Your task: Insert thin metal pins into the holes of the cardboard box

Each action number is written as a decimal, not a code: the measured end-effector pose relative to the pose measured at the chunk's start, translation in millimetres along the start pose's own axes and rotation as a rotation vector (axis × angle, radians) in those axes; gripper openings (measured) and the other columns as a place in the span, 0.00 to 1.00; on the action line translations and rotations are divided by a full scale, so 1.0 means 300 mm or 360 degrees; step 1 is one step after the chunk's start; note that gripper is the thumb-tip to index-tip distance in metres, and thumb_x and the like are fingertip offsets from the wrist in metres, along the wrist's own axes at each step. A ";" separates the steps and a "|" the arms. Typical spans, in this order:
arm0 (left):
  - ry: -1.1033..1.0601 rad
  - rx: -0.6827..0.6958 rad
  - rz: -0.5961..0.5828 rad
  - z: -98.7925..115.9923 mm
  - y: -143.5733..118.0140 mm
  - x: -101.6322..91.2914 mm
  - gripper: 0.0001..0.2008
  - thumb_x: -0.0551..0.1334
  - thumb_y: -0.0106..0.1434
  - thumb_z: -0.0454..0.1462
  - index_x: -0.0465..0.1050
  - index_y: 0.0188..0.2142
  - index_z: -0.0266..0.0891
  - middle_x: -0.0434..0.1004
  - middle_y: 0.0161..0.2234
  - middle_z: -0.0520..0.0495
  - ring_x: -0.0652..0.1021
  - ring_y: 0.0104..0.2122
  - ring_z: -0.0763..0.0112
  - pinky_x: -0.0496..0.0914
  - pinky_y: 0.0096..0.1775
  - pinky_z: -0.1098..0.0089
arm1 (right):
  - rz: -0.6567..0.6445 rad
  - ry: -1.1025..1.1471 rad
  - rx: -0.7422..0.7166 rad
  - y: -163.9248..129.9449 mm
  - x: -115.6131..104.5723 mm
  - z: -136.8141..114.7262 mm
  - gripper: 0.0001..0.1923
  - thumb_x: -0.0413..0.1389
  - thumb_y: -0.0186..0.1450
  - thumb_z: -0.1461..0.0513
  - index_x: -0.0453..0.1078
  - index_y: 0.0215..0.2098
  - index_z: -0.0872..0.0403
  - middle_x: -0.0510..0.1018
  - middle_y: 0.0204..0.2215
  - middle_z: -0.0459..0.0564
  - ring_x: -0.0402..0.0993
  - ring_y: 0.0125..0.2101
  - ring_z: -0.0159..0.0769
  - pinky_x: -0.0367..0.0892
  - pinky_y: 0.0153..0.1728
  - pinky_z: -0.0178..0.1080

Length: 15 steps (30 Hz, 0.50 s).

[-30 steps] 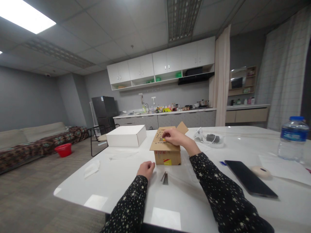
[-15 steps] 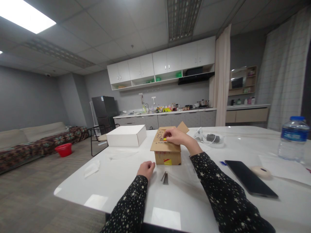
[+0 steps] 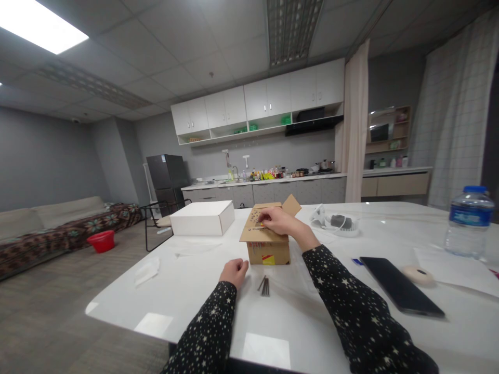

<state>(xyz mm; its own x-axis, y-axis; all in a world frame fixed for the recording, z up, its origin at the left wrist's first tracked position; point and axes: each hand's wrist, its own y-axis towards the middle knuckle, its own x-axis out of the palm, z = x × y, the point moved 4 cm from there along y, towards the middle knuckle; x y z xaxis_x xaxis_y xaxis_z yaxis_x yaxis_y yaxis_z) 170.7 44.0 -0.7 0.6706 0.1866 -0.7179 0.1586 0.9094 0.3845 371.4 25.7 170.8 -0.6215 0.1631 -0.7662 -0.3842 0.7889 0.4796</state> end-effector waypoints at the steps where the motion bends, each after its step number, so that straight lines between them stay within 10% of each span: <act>1: 0.0003 0.0001 0.0000 -0.001 0.000 0.000 0.21 0.51 0.58 0.50 0.51 0.16 0.41 0.55 0.16 0.55 0.59 0.22 0.74 0.51 0.28 0.70 | 0.0002 -0.0005 -0.0001 0.000 -0.001 0.000 0.11 0.53 0.59 0.71 0.76 0.34 0.57 0.81 0.37 0.51 0.74 0.37 0.35 0.65 0.40 0.35; 15: 0.0031 0.0017 -0.0005 -0.008 0.004 0.008 0.21 0.50 0.59 0.50 0.52 0.16 0.41 0.56 0.16 0.55 0.60 0.22 0.73 0.51 0.28 0.70 | -0.0075 -0.0062 0.0009 -0.004 -0.004 0.004 0.11 0.55 0.55 0.70 0.76 0.34 0.57 0.80 0.32 0.50 0.72 0.31 0.33 0.62 0.31 0.33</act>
<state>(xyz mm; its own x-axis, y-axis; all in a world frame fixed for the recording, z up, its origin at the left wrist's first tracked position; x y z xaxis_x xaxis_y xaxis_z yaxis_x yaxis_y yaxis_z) 170.6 46.6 -3.3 0.6560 0.1910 -0.7302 0.1687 0.9059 0.3884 373.4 25.3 170.6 -0.5755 0.1485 -0.8042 -0.4086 0.7997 0.4400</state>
